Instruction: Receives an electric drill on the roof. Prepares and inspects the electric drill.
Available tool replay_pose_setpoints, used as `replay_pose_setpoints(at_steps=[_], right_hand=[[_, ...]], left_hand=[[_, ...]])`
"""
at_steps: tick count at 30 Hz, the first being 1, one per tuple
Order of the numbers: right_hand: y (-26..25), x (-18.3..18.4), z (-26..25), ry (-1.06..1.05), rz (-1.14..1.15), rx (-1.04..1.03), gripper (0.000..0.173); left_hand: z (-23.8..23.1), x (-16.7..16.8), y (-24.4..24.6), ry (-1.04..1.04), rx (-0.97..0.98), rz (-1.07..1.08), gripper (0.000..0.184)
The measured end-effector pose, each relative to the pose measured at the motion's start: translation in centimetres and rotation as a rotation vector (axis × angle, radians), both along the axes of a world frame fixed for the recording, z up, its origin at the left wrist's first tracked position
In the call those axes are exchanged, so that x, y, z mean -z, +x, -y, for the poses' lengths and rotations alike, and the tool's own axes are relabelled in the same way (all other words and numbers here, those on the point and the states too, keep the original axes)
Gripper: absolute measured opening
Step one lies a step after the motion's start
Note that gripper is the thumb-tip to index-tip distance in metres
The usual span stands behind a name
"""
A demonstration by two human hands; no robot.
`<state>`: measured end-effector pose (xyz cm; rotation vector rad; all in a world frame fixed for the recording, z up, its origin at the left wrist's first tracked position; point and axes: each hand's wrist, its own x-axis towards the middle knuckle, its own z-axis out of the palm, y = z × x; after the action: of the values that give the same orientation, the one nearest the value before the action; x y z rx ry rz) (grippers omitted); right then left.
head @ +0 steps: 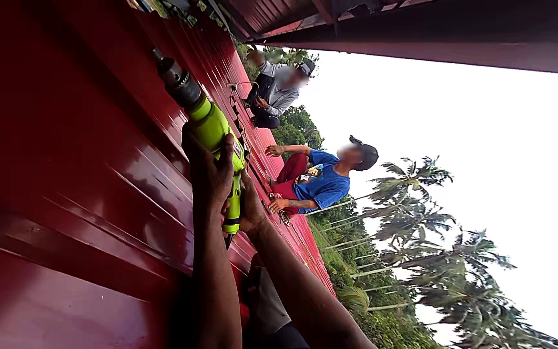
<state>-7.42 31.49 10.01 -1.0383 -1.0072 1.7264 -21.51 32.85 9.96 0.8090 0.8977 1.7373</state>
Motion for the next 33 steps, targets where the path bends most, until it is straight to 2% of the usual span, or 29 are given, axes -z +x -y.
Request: replay_pose_setpoints(at_steps=[4,9,11,15,25,29,33], right_hand=[[1.3,1.3,-0.4,-0.080,-0.122,-0.015,0.055],[2.3,2.0,-0.6,-0.158,-0.191,-0.009,0.064],[2.6,2.1,-0.8,-0.169,-0.179,-0.013,0.061],[2.9,2.5,-1.0,-0.134,-0.148,-0.034,0.063],[2.5,2.8,-1.0,-0.127,-0.170,-0.058,0.054],[2.7,2.7,0.2,-0.078,-0.205,-0.049,0.045],[3.7,2.0,0.9,-0.042,-0.234,-0.060,0.050]], left_hand=[[-0.8,-0.1,1.3,0.021,-0.073,-0.126,0.086],[-1.6,-0.1,2.5,-0.002,-0.182,-0.211,0.088],[-1.6,-0.2,2.7,-0.011,-0.190,-0.223,0.089],[-1.7,-0.2,3.0,-0.010,-0.189,-0.206,0.087],[-1.9,0.4,2.4,-0.045,-0.191,-0.214,0.091],[-1.8,0.7,2.1,-0.049,-0.146,-0.146,0.086],[-1.7,0.5,2.2,-0.010,-0.083,-0.033,0.084]])
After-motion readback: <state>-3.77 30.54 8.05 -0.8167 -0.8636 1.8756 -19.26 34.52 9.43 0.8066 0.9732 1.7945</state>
